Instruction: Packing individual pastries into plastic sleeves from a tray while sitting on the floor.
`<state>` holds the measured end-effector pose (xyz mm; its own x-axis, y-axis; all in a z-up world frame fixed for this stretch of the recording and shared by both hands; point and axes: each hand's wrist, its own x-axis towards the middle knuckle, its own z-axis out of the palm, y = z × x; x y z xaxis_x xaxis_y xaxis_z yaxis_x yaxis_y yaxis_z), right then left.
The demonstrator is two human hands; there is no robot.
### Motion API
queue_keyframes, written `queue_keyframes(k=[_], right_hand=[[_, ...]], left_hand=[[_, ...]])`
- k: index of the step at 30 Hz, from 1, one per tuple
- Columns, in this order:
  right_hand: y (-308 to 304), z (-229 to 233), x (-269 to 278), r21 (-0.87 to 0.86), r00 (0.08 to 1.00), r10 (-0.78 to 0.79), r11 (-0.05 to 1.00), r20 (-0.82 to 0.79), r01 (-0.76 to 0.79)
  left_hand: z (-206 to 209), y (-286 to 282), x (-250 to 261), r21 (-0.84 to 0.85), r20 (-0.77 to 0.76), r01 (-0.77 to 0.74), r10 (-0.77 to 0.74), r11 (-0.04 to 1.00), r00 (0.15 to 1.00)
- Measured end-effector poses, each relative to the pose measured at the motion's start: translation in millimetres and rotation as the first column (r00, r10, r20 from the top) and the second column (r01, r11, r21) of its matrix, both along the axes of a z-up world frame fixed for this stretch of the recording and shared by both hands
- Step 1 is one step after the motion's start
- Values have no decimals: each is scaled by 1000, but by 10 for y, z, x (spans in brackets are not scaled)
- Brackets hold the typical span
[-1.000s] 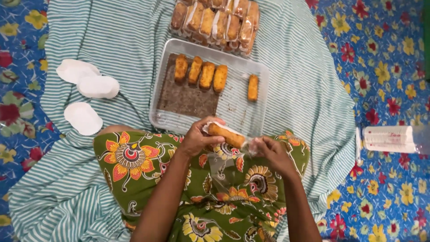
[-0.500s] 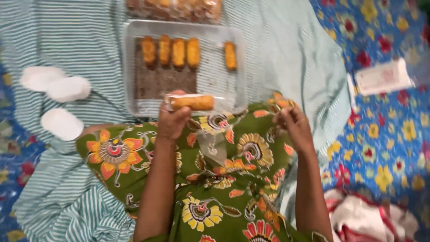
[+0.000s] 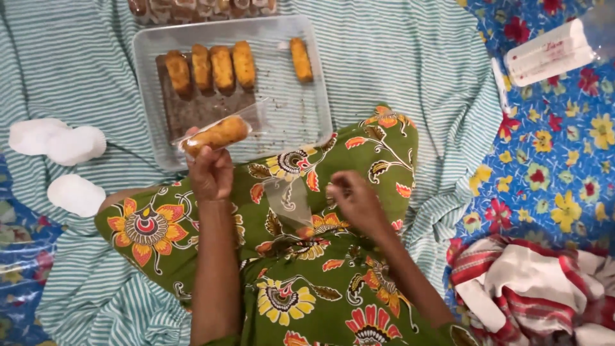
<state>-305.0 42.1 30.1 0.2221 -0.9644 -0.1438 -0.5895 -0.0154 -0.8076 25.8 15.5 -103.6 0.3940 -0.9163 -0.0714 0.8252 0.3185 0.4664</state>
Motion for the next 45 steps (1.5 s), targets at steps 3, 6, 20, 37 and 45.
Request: queue_keyframes(k=[3,6,20,37,45], right_hand=[[-53,-144,271,-228,931,216,930,-295,-288],[-58,-167,493,-180,845,254,910,-470,-374],[-168,-394,546,-102,890,318,924,-327,-368],[-1014,509,-347,186,705,-388,918,594,349],[-1826,-126,-667,-56,704,-245,926,666,374]], left_hand=[[-91,63,51,10,-32,7,-7,1000,999],[-41,68,54,3,-4,23,-23,1000,1000],[-204,-6,39,22,42,39,-39,999,998],[59,-29,-83,-2,50,8,-7,1000,999],[-84,12,-69,27,68,7,-9,1000,998]])
